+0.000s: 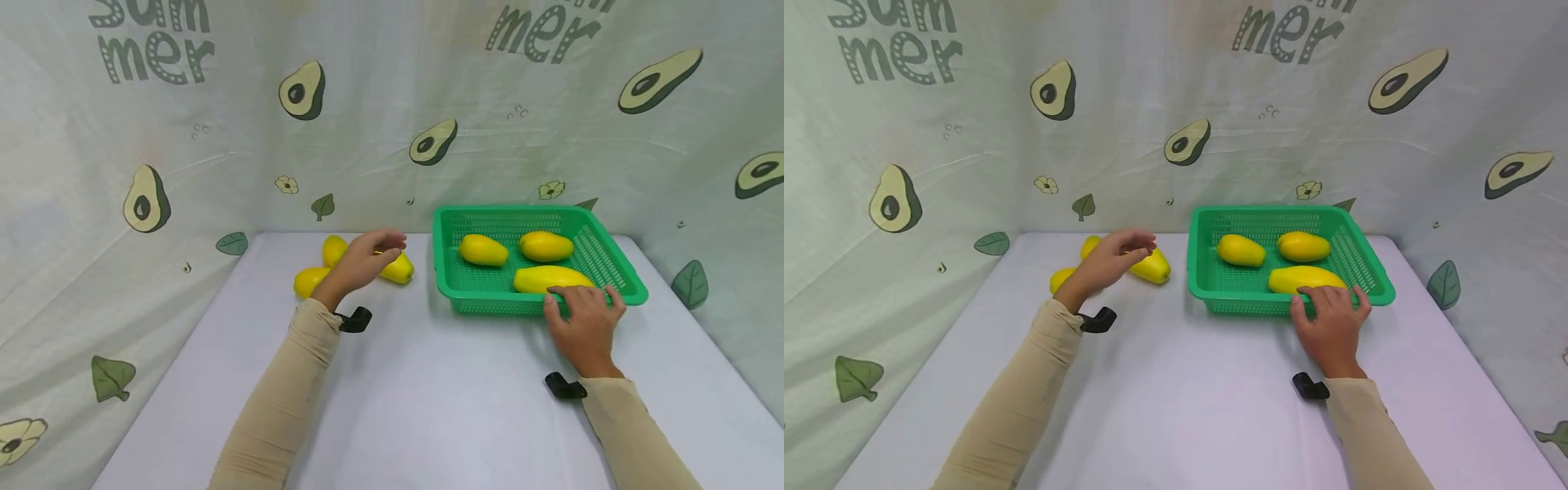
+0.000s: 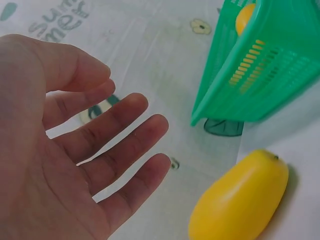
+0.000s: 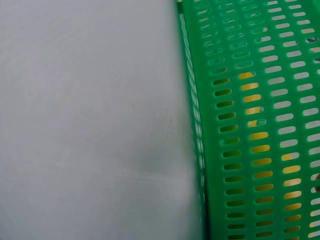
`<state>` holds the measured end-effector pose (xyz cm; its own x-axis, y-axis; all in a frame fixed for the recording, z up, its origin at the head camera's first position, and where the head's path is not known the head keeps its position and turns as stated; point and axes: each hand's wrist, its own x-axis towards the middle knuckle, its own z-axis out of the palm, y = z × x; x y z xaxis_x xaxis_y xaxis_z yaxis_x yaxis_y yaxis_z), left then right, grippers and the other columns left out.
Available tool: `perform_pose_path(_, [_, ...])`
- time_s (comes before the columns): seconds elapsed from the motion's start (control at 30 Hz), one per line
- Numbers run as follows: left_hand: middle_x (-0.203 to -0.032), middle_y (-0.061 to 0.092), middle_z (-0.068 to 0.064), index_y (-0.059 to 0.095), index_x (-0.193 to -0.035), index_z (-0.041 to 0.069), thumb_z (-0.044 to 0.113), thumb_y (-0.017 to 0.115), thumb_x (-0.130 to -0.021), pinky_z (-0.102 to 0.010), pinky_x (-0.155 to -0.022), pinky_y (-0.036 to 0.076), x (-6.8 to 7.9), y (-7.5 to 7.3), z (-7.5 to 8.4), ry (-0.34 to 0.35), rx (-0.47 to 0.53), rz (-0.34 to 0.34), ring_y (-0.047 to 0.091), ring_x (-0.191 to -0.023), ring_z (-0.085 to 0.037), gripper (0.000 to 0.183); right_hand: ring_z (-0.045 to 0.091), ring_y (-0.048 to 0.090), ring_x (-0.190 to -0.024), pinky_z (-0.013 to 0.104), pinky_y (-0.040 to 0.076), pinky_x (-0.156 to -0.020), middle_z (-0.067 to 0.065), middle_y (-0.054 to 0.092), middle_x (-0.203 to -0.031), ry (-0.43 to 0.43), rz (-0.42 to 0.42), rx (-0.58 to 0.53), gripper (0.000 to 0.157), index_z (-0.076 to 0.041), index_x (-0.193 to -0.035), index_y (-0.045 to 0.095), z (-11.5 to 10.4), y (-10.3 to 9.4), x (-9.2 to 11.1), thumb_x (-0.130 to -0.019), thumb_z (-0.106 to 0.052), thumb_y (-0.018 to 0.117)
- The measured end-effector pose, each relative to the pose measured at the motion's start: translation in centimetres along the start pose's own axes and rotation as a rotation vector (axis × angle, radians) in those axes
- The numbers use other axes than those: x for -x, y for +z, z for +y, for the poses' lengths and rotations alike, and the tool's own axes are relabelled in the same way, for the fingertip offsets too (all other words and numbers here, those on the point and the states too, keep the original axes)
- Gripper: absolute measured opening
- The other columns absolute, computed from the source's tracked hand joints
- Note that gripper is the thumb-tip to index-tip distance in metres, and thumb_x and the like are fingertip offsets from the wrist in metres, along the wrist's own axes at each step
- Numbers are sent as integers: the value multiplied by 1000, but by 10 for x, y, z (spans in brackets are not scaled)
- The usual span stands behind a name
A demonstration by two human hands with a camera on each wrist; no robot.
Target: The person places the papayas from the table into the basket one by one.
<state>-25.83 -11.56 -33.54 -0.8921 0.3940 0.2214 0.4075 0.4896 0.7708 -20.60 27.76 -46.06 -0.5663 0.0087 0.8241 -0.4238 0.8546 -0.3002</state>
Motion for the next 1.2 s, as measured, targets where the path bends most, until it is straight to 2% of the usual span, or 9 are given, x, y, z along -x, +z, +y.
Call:
perform_pose_path(0.3, [-124, 65, 0, 61, -131, 13, 22, 57, -103, -40, -98, 49, 22, -17, -14, -64, -42, 22, 61, -113, -20, 30, 45, 54, -98, 65, 12, -109, 22, 68, -94, -21, 26, -5, 35, 0, -100, 71, 4, -10, 0, -95, -29, 53])
perform_pose_path(0.4, [-123, 66, -5, 61, -131, 12, 20, 57, -103, -42, -99, 49, 26, -21, -22, -66, -46, 23, 61, -112, -22, 30, 45, 54, -99, 65, 11, -110, 22, 68, -95, -13, 10, 5, 36, 1, -101, 71, 7, -12, -1, -96, -29, 52])
perform_pose_path(0.6, [-121, 67, -3, 62, -129, 13, 22, 58, -103, -43, -98, 49, 35, -28, -38, -108, -76, 16, 62, -111, -21, 29, 44, 53, -101, 64, 11, -112, 22, 68, -97, 15, -25, 26, 34, 0, -102, 70, 10, -12, 3, -96, -29, 54])
perform_pose_path(0.7, [-123, 67, -4, 62, -130, 12, 24, 57, -103, -45, -99, 48, 42, -35, -51, -126, -100, 10, 62, -113, -23, 30, 44, 53, -101, 65, 11, -111, 21, 68, -96, 16, -29, 33, 35, -1, -101, 71, 11, -10, 5, -96, -31, 54])
perform_pose_path(0.83, [-129, 63, -9, 59, -135, 9, 30, 58, -103, -51, -104, 43, 56, -54, -76, -154, -153, 13, 57, -121, -30, 38, 43, 53, -102, 67, 12, -109, 20, 68, -97, 13, -45, 36, 35, -2, -102, 71, 10, -7, 3, -97, -32, 53])
perform_pose_path(1.0, [-143, 52, -16, 53, -142, 9, 40, 57, -102, -63, -109, 31, 82, -76, -110, -263, -255, 63, 42, -134, -39, 51, 42, 53, -105, 65, 12, -110, 18, 68, -101, 16, -100, 40, 33, -4, -106, 70, 8, -8, 0, -98, -32, 54])
perform_pose_path(1.13, [-153, 38, -19, 49, -146, 8, 47, 58, -100, -67, -111, 24, 96, -75, -130, -313, -268, 97, 30, -141, -43, 61, 42, 52, -104, 63, 10, -111, 18, 68, -100, 12, -112, 47, 34, -4, -106, 70, 8, -13, -1, -98, -32, 54])
perform_pose_path(1.2, [-156, 33, -21, 47, -147, 7, 47, 59, -99, -68, -111, 22, 101, -73, -136, -302, -246, 116, 26, -143, -44, 64, 42, 52, -103, 63, 11, -111, 18, 67, -99, 7, -98, 41, 34, -3, -105, 70, 7, -11, -2, -98, -32, 54])
